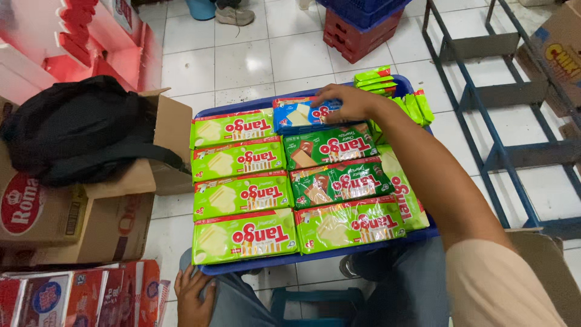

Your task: The person transfers packets of Tango biscuits from a cardboard box into a blue plastic crate. They pick up packets one by one or in small groups and place them into the crate, arranging them in rows.

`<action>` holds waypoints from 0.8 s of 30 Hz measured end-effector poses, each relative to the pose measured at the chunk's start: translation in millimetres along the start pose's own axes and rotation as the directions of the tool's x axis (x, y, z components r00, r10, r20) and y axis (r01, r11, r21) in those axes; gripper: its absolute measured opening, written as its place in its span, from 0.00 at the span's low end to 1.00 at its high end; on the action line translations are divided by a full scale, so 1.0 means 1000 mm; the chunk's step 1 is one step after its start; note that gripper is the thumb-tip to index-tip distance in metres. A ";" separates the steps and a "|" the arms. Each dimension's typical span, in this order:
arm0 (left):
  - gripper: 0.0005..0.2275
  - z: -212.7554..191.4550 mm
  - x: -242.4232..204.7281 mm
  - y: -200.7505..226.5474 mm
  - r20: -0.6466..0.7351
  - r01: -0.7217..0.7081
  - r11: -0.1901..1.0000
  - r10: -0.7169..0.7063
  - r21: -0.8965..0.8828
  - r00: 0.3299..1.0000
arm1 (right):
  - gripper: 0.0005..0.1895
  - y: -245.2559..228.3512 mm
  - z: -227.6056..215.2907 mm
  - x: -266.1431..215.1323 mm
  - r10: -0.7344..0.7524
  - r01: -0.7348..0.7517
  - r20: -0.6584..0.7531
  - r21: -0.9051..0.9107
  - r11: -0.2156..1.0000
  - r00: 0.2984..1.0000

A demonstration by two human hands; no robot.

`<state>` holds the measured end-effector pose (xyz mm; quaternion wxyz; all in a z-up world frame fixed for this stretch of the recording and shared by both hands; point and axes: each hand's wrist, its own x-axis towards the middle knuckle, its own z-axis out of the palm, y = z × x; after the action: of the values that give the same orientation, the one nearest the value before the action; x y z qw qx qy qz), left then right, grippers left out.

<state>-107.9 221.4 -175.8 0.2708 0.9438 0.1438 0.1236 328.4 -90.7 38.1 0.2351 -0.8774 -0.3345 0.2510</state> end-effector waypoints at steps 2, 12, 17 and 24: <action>0.09 0.001 -0.001 0.001 -0.051 -0.082 0.996 0.083 0.037 0.995 | 0.24 0.010 0.005 -0.006 -0.072 0.071 -0.065 -0.011 0.997 0.995; 0.14 -0.089 0.096 0.226 0.019 -0.904 0.409 0.912 -0.128 0.410 | 0.26 0.088 0.054 -0.155 -0.025 -0.228 -0.819 -0.189 0.955 0.573; 0.17 -0.070 0.223 0.275 0.345 -0.466 0.868 0.495 -0.169 0.797 | 0.33 0.100 0.081 -0.174 0.564 -0.541 -0.521 0.217 0.813 0.640; 0.13 0.016 0.299 0.255 0.383 -0.402 0.912 0.342 0.086 0.858 | 0.27 0.071 0.082 -0.178 0.628 -0.620 -0.521 0.219 0.753 0.579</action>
<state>227.2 107.7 -3.3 0.1855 0.9789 -0.0843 -0.0131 197.2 -243.0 -14.8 0.2251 -0.9697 0.0820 0.0483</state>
